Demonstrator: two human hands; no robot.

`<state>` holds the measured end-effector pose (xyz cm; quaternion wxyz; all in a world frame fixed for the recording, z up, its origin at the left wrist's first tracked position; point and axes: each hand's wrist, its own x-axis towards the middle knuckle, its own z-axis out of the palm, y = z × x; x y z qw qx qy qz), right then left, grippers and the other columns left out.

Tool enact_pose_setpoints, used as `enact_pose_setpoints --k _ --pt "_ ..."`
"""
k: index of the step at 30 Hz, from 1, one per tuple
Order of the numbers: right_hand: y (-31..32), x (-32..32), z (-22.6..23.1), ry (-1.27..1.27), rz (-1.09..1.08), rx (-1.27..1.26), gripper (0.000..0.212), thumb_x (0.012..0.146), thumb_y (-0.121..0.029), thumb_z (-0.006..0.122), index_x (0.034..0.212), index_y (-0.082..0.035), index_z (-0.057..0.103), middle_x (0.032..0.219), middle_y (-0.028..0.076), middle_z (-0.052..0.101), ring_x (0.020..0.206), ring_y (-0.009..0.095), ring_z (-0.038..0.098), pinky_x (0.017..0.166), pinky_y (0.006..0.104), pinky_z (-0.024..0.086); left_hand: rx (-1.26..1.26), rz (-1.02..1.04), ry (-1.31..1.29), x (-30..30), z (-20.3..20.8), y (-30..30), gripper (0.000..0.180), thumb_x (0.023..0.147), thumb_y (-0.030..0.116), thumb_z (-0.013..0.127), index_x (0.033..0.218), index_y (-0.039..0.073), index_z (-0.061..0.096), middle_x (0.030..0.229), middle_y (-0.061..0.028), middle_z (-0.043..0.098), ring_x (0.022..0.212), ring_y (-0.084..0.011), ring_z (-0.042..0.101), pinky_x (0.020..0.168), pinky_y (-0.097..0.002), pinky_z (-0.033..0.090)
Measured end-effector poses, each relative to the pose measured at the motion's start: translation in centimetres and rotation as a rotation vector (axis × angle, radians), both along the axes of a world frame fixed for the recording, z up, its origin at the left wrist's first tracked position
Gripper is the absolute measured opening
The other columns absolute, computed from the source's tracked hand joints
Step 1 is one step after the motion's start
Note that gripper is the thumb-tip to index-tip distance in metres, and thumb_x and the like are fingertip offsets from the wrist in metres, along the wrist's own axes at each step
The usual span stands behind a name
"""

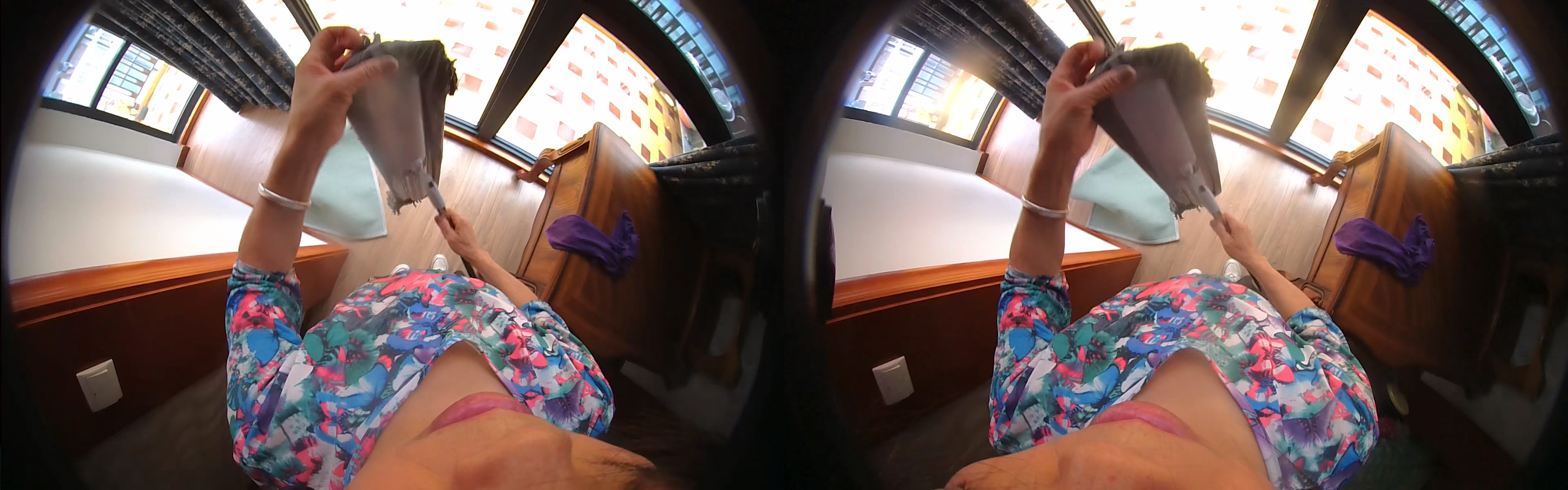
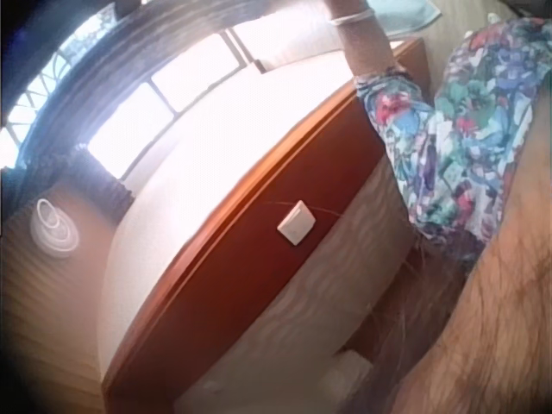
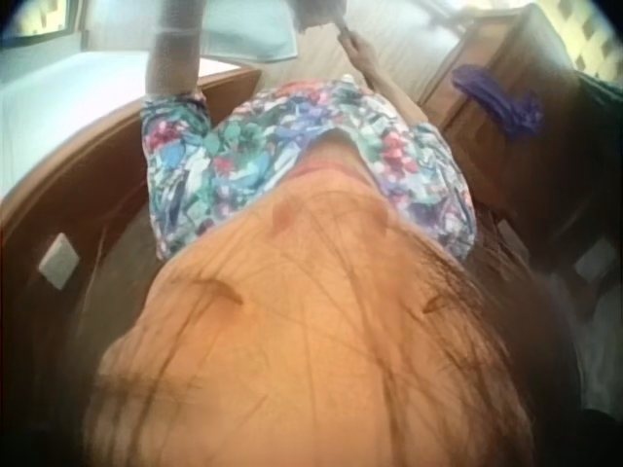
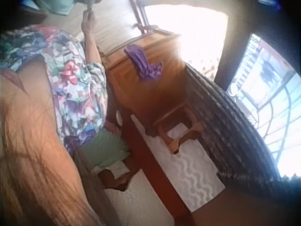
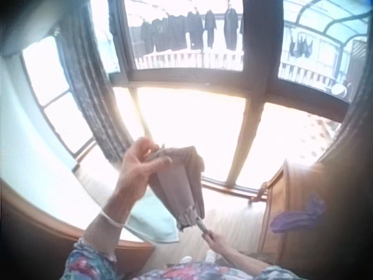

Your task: The person mops a wooden floor in a bedroom using a flat mop. They lift a small rug to clean underneath it, then place it back. The person also wipes the floor with a purple cloth while holding the mop.

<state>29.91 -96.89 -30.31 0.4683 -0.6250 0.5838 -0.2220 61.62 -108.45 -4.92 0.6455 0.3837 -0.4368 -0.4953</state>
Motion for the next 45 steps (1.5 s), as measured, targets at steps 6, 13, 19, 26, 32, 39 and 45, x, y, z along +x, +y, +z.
enact_pose_setpoints --k 6,13,19,26,32,39,45 --pt "-2.5 1.3 2.8 0.041 -0.053 -0.301 0.031 0.096 -0.026 0.062 0.08 -0.001 0.056 0.054 0.006 0.04 0.05 0.012 0.038 0.047 0.0333 0.033 -0.116 -0.272 -0.217 2.2 -2.2 -2.9 0.072 0.074 0.035 0.084 0.132 0.007 0.052 0.117 -0.0132 0.061 0.112 -0.025 0.06 0.099 -0.0361 0.048" --pt "-3.4 3.3 5.6 0.023 0.056 -0.265 0.035 0.098 -0.029 0.058 0.08 0.001 0.056 0.053 0.006 0.04 0.049 0.013 0.039 0.046 0.0344 0.033 0.075 -0.014 0.108 -0.6 -3.6 -4.2 0.054 0.082 0.029 0.078 0.123 0.002 0.055 0.112 -0.0112 0.06 0.106 -0.0226 0.058 0.094 -0.0378 0.047" --pt "-3.4 5.0 6.9 0.02 0.008 -0.117 0.041 0.096 -0.037 0.06 0.081 0.001 0.059 0.055 0.002 0.041 0.053 0.011 0.039 0.048 0.033 0.033 -0.057 0.2 -0.037 0.7 -5.8 -6.4 0.048 0.085 0.029 0.076 0.119 0.0 0.061 0.105 -0.012 0.066 0.094 -0.0225 0.064 0.082 -0.0349 0.055" --pt "-4.8 4.8 10.2 -0.158 -0.067 -0.004 0.051 0.096 -0.05 0.057 0.075 -0.003 0.056 0.06 -0.003 0.047 0.054 0.006 0.042 0.047 0.025 0.035 0.289 0.455 -0.431 -3.4 -16.9 5.7 0.092 0.078 0.04 0.08 0.142 -0.002 0.028 0.137 -0.0218 0.031 0.129 -0.0362 0.029 0.107 -0.0483 0.035" --pt "-5.3 4.2 13.8 -0.395 -0.134 0.21 0.044 0.097 -0.05 0.055 0.076 -0.012 0.045 0.057 -0.009 0.035 0.043 0.0 0.027 0.038 0.0195 0.019 0.489 0.452 -0.268 -9.8 -27.3 10.1 0.075 0.091 0.051 0.061 0.139 0.001 0.033 0.135 -0.0243 0.034 0.128 -0.0347 0.03 0.108 -0.0455 0.027" --pt "-3.7 5.1 15.1 -0.569 -0.094 0.298 0.037 0.103 -0.036 0.048 0.074 -0.014 0.045 0.056 -0.01 0.031 0.043 0.0 0.027 0.038 0.0203 0.019 0.651 0.374 0.2 -9.7 -28.3 8.3 0.053 0.096 0.05 0.054 0.125 0.006 0.045 0.113 -0.0154 0.053 0.104 -0.0237 0.05 0.091 -0.0352 0.042" --pt "-5.8 3.3 15.5 -0.675 -0.012 0.247 0.047 0.097 -0.052 0.05 0.077 -0.01 0.045 0.056 -0.008 0.028 0.043 0.003 0.025 0.039 0.0203 0.019 0.421 0.311 0.241 -8.1 -28.4 8.4 0.042 0.099 0.042 0.053 0.095 0.001 0.06 0.088 -0.0053 0.058 0.077 -0.0123 0.053 0.071 -0.0279 0.045"
